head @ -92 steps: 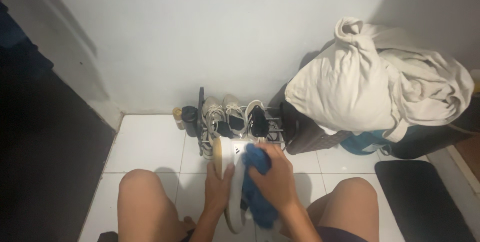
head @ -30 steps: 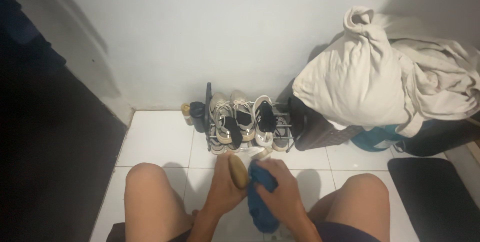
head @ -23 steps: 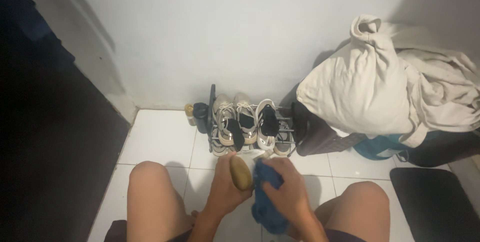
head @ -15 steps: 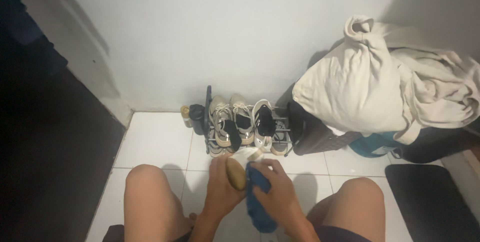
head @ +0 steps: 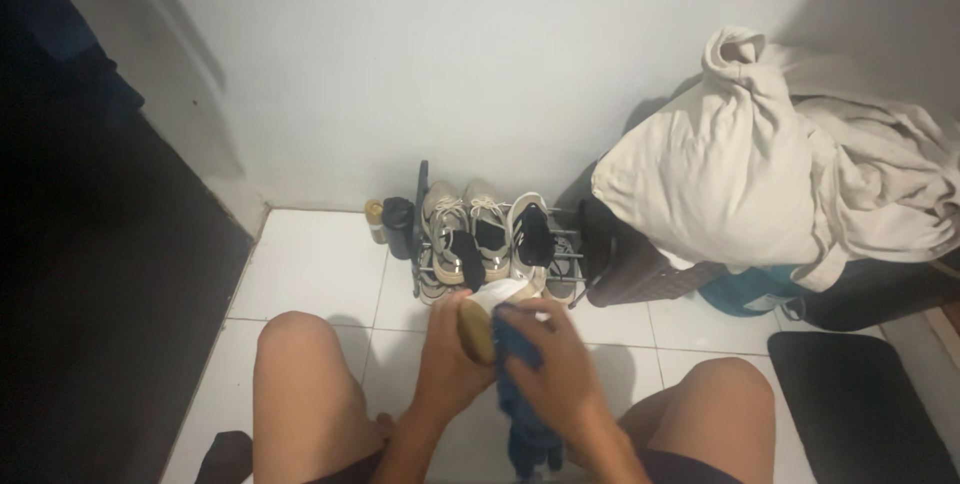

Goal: The person sits on the floor and wipes a black and white sneaker with a blue cloth. They rotate the shoe to clean the sole, sides, and upper parts. The person continues to wipe the shoe thoroughly.

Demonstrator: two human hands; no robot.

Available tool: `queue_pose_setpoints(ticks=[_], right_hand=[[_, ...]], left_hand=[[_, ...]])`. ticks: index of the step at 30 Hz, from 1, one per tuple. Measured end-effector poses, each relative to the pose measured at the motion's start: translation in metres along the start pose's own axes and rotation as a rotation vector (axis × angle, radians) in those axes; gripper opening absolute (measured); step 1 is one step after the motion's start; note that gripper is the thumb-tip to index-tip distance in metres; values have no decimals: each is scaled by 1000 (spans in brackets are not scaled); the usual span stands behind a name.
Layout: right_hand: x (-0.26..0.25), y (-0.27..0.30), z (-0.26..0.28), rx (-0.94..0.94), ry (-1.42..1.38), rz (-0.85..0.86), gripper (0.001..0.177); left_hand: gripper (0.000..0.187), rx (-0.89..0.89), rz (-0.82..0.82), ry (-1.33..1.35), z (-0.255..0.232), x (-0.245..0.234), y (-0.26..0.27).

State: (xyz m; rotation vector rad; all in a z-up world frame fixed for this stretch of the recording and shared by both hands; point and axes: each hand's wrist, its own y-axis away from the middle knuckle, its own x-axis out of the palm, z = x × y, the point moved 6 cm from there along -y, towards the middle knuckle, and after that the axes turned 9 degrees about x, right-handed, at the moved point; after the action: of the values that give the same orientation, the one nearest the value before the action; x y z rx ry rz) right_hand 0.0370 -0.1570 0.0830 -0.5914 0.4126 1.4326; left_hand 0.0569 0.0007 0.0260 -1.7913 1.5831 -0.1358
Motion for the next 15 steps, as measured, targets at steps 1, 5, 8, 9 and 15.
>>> queue_pose_setpoints(ticks=[1,5,8,9,15], right_hand=[[2,1,9,-125,30,-4,50],[7,10,-2,-87,102,94,48],[7,13,-36,63,213,159,47],[11,18,-52,151,208,195,48],[4,16,-85,33,-77,-110,47]], left_hand=[[91,14,0,9,-1,1,1],[95,-189,-7,121,15,0,11],[92,-395,-62,315,32,6,14],[93,-388,-122,389,37,1,11],[81,-452,-246,640,57,-6,8]])
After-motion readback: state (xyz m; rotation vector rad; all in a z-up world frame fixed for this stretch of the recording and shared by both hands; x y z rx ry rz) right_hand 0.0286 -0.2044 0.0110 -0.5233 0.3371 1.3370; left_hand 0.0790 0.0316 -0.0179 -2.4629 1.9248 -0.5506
